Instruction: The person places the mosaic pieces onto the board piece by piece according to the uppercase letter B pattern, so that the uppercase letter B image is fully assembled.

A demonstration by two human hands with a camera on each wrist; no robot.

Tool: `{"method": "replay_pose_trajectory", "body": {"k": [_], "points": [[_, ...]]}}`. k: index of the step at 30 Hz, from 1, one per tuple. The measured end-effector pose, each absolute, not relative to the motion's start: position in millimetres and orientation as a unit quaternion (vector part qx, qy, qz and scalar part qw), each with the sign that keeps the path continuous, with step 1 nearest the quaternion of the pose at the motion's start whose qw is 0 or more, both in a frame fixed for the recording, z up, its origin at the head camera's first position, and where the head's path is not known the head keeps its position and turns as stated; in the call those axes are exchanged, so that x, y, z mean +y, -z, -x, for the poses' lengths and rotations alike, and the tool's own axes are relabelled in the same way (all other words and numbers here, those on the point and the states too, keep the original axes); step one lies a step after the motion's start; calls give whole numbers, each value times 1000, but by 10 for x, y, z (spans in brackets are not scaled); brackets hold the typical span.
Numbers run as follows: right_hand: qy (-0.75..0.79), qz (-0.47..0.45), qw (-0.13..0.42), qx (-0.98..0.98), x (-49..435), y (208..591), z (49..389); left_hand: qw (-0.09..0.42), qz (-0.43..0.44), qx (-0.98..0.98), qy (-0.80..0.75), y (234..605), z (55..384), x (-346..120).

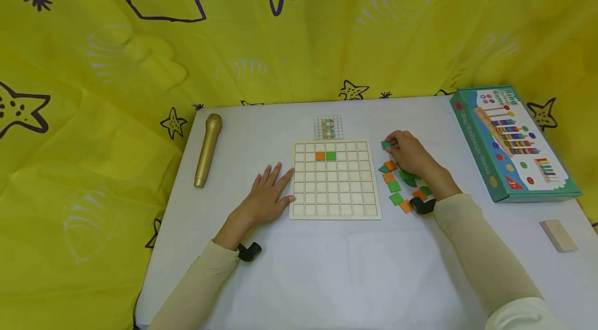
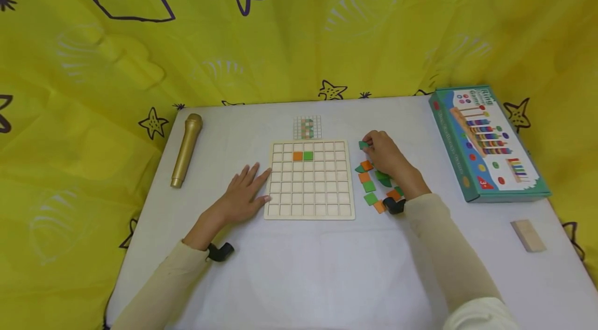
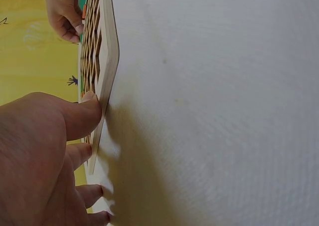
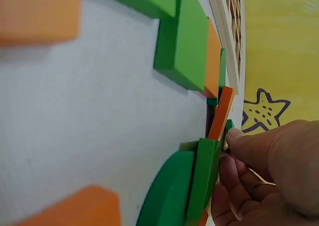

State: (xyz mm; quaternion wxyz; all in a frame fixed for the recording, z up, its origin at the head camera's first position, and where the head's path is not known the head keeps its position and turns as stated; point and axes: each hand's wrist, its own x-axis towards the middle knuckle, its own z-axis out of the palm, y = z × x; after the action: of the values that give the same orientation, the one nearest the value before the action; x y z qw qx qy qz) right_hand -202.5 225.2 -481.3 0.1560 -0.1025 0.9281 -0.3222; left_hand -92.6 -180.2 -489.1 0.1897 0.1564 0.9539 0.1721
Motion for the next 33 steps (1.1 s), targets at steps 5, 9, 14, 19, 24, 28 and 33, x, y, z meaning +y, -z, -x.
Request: {"method": "replay_pose_trajectory", "body": {"k": [5, 9, 14, 19, 24, 28, 33], "points": [[319, 103, 158, 929, 2222, 4813, 2037, 190, -158, 954, -168, 4903, 932, -1805], [316, 105, 157, 930, 2209, 4827, 2048, 191, -158, 955, -163, 4905, 933, -1810], [315, 108, 154, 930, 2199, 4841, 2063, 192, -158, 954, -165, 4889, 930, -1809], [315, 108, 157, 930, 2207, 4849, 2066, 192, -158, 954, -170, 4875, 927, -1804], [316, 105, 158, 930, 2210, 4837, 2052, 191, -158, 955, -165, 4880, 925, -1801], [329, 106, 160, 925, 2138, 4791, 2029, 192, -158, 954, -167, 4893, 926, -1802], [352, 127, 157, 914, 1928, 4728, 1986, 189, -158, 955, -167, 4904, 928, -1799]]}}
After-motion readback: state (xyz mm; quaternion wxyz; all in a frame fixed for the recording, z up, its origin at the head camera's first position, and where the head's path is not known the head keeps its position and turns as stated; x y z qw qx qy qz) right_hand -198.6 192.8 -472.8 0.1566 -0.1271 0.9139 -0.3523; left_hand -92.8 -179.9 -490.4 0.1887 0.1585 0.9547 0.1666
